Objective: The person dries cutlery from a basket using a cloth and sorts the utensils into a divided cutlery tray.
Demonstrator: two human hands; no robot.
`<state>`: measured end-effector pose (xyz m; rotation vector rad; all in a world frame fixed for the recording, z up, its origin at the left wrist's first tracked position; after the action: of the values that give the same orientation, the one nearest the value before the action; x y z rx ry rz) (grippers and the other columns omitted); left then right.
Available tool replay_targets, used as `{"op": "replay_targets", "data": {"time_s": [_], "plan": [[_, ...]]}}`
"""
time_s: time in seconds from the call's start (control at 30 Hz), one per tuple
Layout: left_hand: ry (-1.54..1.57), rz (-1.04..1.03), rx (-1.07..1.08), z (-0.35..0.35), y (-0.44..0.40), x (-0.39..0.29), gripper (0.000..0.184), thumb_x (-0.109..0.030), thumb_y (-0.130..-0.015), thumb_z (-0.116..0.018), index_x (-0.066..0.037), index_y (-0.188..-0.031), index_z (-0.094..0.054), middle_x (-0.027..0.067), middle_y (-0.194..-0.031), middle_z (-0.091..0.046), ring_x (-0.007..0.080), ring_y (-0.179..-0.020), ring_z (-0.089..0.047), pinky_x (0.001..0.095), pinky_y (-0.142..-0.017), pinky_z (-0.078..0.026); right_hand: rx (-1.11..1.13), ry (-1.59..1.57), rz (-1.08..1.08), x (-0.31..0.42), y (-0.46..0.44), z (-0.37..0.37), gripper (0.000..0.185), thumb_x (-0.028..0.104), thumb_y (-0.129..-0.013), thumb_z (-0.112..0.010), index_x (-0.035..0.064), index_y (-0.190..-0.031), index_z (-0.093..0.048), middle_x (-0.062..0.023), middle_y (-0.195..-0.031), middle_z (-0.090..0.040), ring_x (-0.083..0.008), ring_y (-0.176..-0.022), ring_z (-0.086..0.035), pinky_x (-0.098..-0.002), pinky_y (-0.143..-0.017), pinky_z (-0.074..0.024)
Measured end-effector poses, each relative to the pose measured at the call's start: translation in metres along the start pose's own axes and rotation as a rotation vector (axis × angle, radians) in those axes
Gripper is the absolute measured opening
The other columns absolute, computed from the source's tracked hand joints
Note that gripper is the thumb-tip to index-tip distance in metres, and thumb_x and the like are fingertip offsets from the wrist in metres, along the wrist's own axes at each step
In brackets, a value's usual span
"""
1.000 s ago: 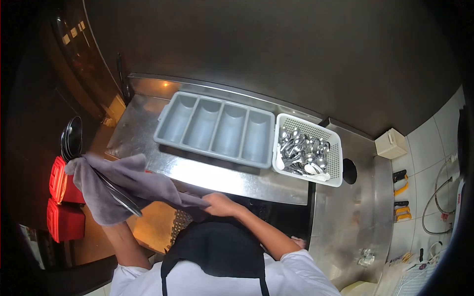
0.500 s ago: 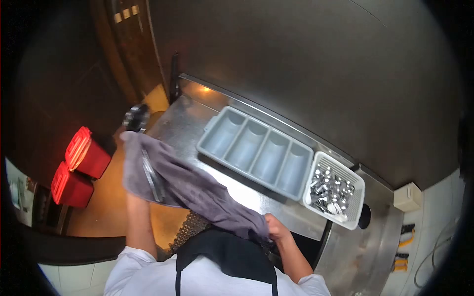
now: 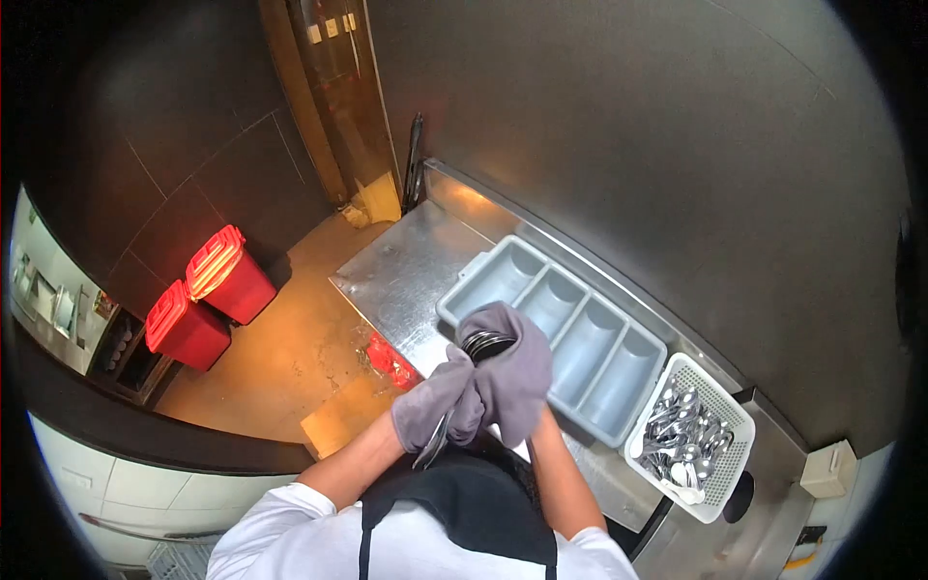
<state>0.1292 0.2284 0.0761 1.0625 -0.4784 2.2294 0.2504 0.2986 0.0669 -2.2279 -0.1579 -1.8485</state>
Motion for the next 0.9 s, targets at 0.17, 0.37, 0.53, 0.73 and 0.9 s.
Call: {"op": "replay_targets", "data": {"time_s": [0.17, 0.37, 0.53, 0.73, 0.9], "plan": [[1.187, 0.304, 0.314, -0.028, -0.011, 0.024, 0.017, -0.018, -0.094, -0.057, -0.008, -0.100, -0.070, 0.0141, -0.093, -0.071, 0.0276, -0.088, -0.070, 0.0383, -0.079, -0.058, 0.081, 0.352, 0.289, 0.048, -0.016, -0.022, 0.032, 0.017, -0.081, -0.072, 0.0044, -0.111, -0.073, -0.0126, -0.109, -0.072, -0.0262, -0.107, -0.065, -0.0368, -0.093, -0.0510], [1.163, 0.348, 0.018, -0.040, -0.005, 0.052, 0.016, -0.025, -0.085, -0.064, -0.013, -0.093, -0.071, 0.0123, -0.081, -0.070, 0.0308, -0.076, -0.072, 0.0429, -0.066, -0.058, -0.130, 0.692, 0.293, 0.052, -0.034, -0.048, 0.039, 0.010, -0.084, -0.066, 0.0026, -0.123, -0.068, -0.0154, -0.115, -0.071, -0.0308, -0.105, -0.065, -0.0391, -0.096, -0.0510], [0.992, 0.526, -0.175, -0.080, -0.001, 0.057, 0.010, -0.017, -0.081, -0.062, -0.008, -0.082, -0.067, 0.0127, -0.071, -0.067, 0.0330, -0.066, -0.069, 0.0467, -0.061, -0.057, -0.225, 0.889, 0.334, 0.054, -0.049, -0.068, 0.038, 0.007, -0.085, -0.062, -0.0001, -0.122, -0.066, -0.0211, -0.111, -0.069, -0.0402, -0.096, -0.068, -0.0433, -0.087, -0.0551], [1.189, 0.595, -0.376, -0.130, -0.006, 0.071, 0.011, -0.018, -0.079, -0.061, -0.008, -0.077, -0.064, 0.0122, -0.066, -0.063, 0.0332, -0.059, -0.066, 0.0446, -0.050, -0.052, -0.414, 1.130, 0.353, 0.069, -0.070, -0.080, 0.032, 0.004, -0.082, -0.059, -0.0014, -0.113, -0.066, -0.0210, -0.105, -0.070, -0.0412, -0.083, -0.069, -0.0455, -0.078, -0.0569], [0.779, 0.090, -0.457, -0.096, -0.007, 0.097, 0.019, -0.018, -0.081, -0.060, 0.001, -0.080, -0.062, 0.0155, -0.069, -0.061, 0.0273, -0.063, -0.063, 0.0374, -0.059, -0.052, -0.633, 0.935, 0.208, 0.017, -0.087, -0.032, 0.033, 0.010, -0.082, -0.066, -0.0001, -0.113, -0.068, -0.0171, -0.112, -0.071, -0.0381, -0.108, -0.066, -0.0432, -0.090, -0.0534]]}}
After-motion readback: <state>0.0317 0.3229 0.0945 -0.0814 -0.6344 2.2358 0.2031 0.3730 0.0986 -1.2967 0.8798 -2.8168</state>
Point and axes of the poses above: each hand's wrist, its own y-axis away from the middle knuckle, its own z-axis out of the back of the hand, x = y × z, the point moved 5 cm from there along -y, towards the middle knuckle
